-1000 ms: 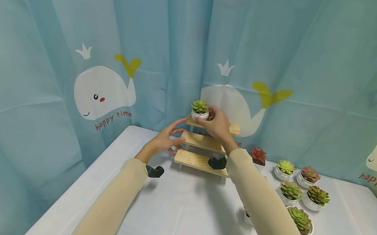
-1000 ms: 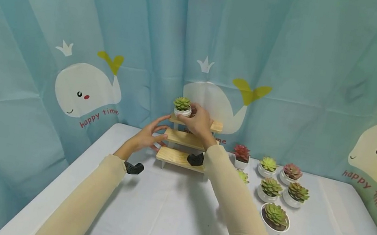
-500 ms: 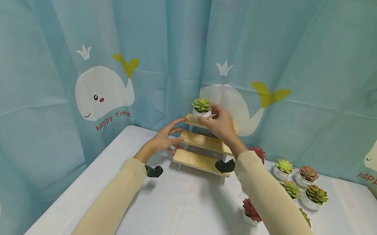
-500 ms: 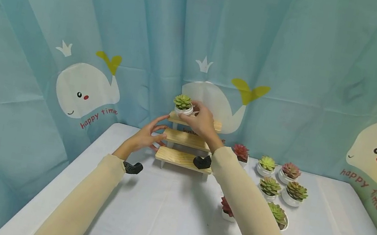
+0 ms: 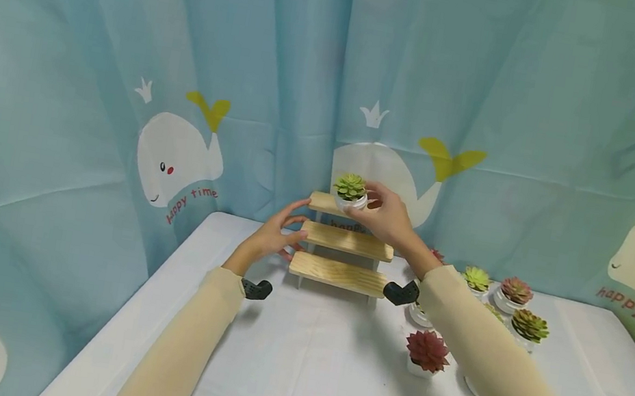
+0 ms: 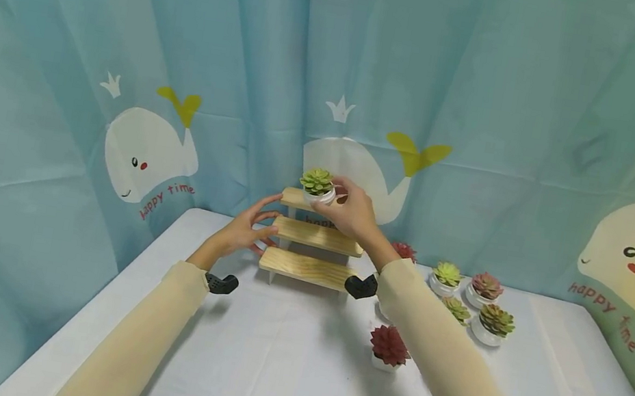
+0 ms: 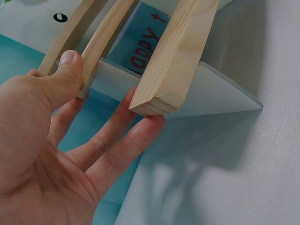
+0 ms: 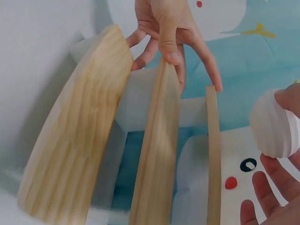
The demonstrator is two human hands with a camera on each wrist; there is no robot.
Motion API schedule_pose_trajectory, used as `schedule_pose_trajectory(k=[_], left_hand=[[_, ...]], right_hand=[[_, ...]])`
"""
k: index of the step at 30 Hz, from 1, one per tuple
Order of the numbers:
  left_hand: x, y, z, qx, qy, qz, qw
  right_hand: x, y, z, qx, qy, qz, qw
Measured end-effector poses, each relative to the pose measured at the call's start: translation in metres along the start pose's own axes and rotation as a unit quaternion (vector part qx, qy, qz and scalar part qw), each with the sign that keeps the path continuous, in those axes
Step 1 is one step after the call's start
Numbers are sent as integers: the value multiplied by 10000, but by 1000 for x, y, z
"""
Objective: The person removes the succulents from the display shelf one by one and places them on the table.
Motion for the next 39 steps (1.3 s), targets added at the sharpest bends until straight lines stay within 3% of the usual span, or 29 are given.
schedule_pose_trajectory(k=[11, 20, 31, 39], left_hand=[[-1, -3, -1, -2, -42, -6, 10000], [-1, -5, -2, 8, 26, -56, 10000], [-3, -4, -1, -35, 68, -44, 10000], [-2, -4, -4, -15, 67, -24, 10000]], right_hand=[[34, 36, -9, 283, 255, 240, 9990], [68, 66, -22, 314, 201, 412, 9985], [108, 109, -38, 626, -286, 474, 9965], [131, 142, -57, 892, -543, 287, 9941]])
Point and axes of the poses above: each hand's wrist, its own x-axis away from the middle knuckle, its own y-axis out of the back of the hand, z = x × y, the point moved 10 cm from there along -x, towards the middle knuckle, and after that the axes turned 5 degrees about -z, right-handed, at the moved point
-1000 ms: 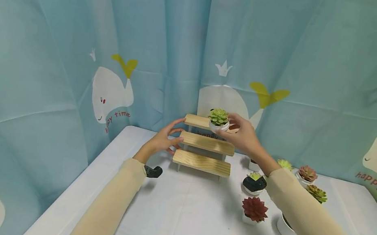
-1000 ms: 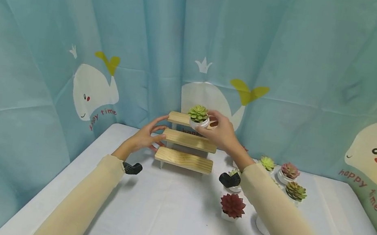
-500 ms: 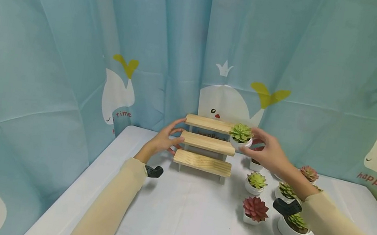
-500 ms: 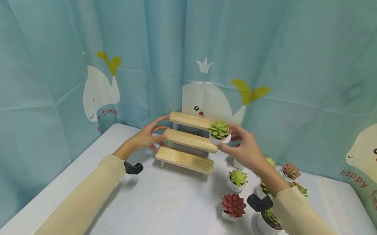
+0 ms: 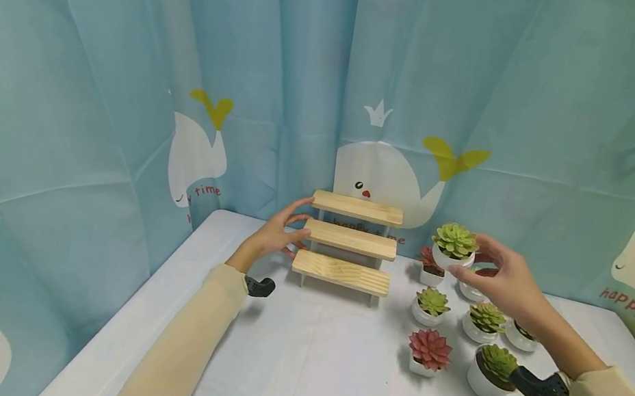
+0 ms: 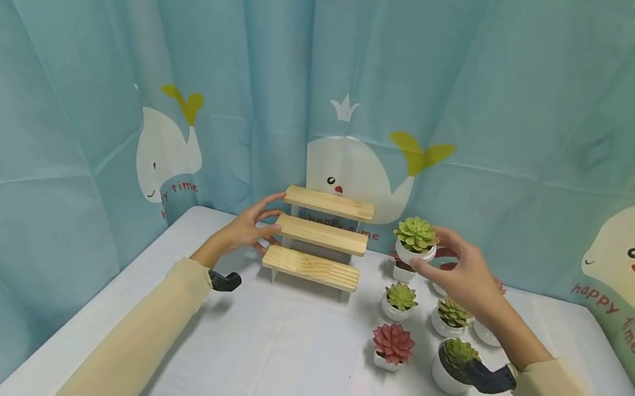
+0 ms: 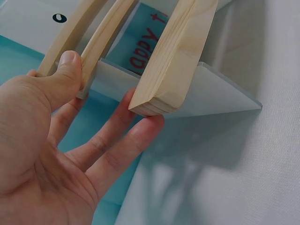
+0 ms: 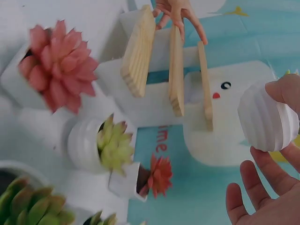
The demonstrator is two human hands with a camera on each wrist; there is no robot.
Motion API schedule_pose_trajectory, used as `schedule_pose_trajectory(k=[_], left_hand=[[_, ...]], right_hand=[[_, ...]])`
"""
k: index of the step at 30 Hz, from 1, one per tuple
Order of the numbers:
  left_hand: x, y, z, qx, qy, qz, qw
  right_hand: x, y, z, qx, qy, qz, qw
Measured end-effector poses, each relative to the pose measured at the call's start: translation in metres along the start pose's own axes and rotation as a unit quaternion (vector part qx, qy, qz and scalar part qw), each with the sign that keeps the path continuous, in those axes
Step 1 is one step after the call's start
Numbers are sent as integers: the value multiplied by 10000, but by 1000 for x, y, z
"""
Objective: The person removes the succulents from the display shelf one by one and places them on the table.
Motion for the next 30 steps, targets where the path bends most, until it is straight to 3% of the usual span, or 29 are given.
schedule_pose_trajectory(k=[7, 14, 22, 30], left_hand=[[-2, -2, 1, 2, 9, 70, 10000], [-4, 0, 3, -55, -6, 20, 10000], [-1, 1, 3, -114, -98, 32, 9999], [-1, 0, 2, -156, -88, 19, 9998]], right_hand=[[22, 18, -25, 123, -233, -45, 9996], [45, 41, -51, 266, -293, -431, 9983], [71, 56, -87, 232, -458, -685, 9963], [100, 62, -120, 135, -899, -1033, 9905]])
Point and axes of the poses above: each hand's wrist, its own x-axis away from the middle knuckle, its own y-axis out of the back of the hand, z = x × y, the point moved 10 cm from there along -x, towards the middle knuckle, and after that the axes turned 5 degrees about -z, right-handed, at the moved point
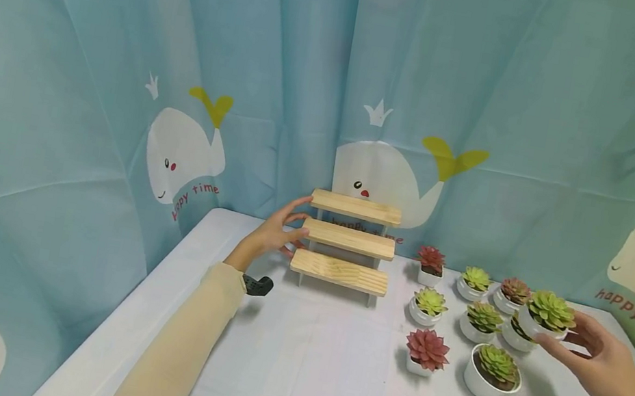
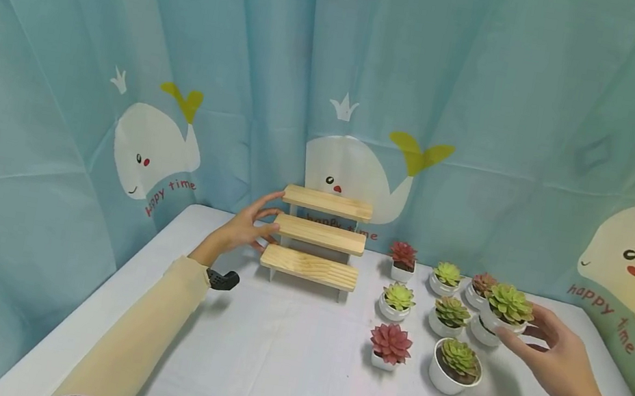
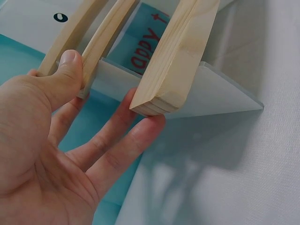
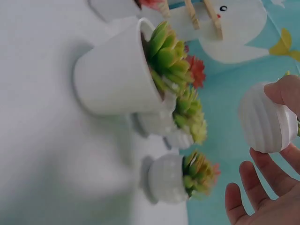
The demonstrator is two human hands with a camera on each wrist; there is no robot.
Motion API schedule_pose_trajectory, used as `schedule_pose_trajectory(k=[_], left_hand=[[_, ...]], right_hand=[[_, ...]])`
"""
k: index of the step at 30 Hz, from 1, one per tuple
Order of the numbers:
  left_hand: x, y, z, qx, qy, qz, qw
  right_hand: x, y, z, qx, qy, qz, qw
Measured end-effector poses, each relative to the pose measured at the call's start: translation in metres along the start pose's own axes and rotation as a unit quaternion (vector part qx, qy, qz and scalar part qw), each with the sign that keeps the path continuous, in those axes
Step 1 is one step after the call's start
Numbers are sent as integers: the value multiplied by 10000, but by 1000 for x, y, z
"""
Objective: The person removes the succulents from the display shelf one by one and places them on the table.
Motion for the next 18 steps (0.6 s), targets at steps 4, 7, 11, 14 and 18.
schedule_pose_trajectory(k=[4, 7, 11, 14, 18], left_hand=[[0, 0, 0, 19, 10, 29, 10000], [0, 1, 1, 116, 30, 34, 9999], [-1, 0, 1, 165, 19, 49, 9999], [-1, 0, 1, 127, 16, 52, 9999], [-1, 0, 0, 109, 15, 31, 9999]], right_hand=[[9, 4, -16, 52, -206, -33, 9998], [15, 5, -26, 64, -329, -40, 9994], [23, 5, -39, 117, -494, -39, 9987], [28, 4, -47, 174, -536, -38, 9984], [32, 1, -57, 249, -592, -39, 9979]])
Point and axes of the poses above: each hand's wrist, its own x-axis away from the middle knuckle, its own y-axis out of the back of the hand, z = x × y, the point moved 10 cm from there along -x, towards the middle knuckle, and after that the axes turned 5 degrees about -z, right-handed, at the moved point
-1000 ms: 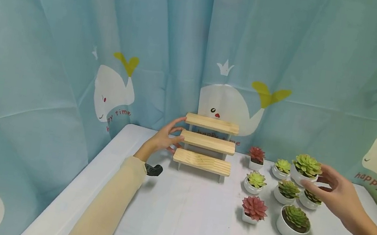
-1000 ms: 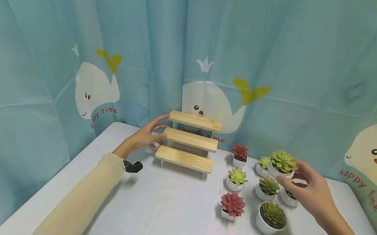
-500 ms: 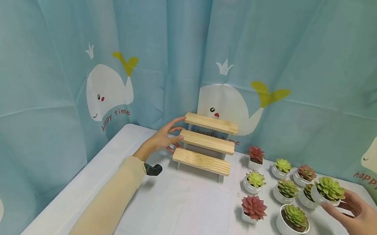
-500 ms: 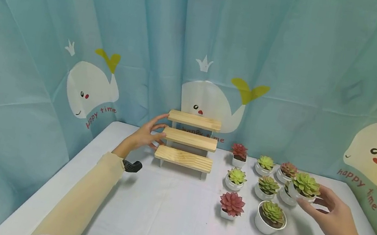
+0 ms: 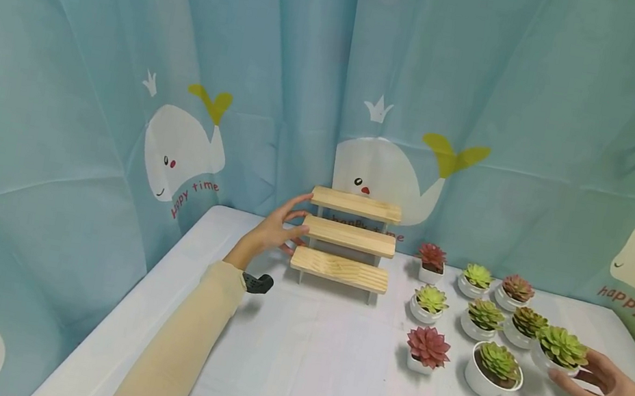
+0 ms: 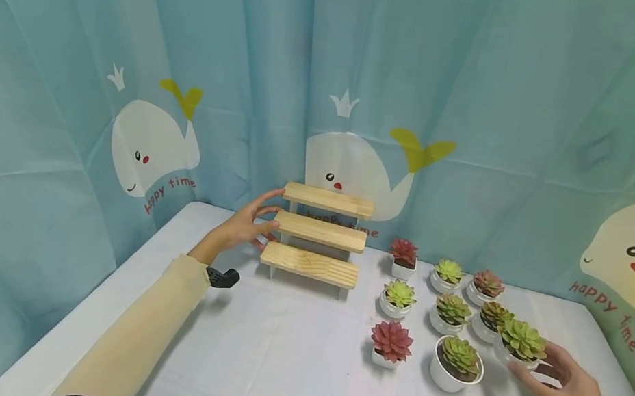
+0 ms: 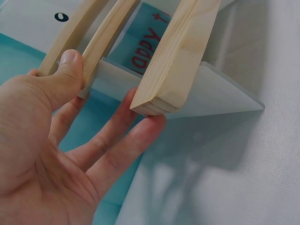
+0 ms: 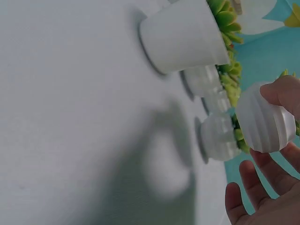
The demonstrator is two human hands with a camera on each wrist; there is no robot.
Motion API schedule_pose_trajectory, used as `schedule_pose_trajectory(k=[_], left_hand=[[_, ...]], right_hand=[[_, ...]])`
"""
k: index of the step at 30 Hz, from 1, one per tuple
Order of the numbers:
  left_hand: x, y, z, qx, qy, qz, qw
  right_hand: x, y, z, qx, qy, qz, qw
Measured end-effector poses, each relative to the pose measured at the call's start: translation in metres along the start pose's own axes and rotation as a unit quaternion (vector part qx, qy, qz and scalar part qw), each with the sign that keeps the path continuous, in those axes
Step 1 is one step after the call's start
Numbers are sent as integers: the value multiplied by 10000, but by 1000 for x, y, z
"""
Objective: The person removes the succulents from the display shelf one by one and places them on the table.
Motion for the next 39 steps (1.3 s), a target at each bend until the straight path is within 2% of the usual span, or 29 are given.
schedule_pose_trajectory(k=[8, 13, 19, 27, 39], left_hand=[[-1, 1, 0, -1, -16, -14, 10000], [-2, 2, -1, -26, -31, -69, 10000], [0, 0, -2, 20, -44, -10, 10000], [1, 0, -1, 40, -24, -21, 10000], [3, -2, -3, 90, -39, 62, 9999]], right_hand=[[2, -9, -23, 446, -448, 134, 9979], [1, -16, -33, 661, -507, 288, 9961], [0, -25, -38, 712, -497, 515, 9949], [2, -34, -44, 739, -710, 755, 9919], [1, -35, -47, 769, -509, 823, 9923]])
Point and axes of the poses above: each hand's wrist, its own x-axis away from the middle knuckle, its own y-axis out of the back of the hand, z = x × y, the point moved 10 cm from there along -x, towards the middle knuckle, and after that the axes turned 5 degrees about -z, right-handed, at the moved point
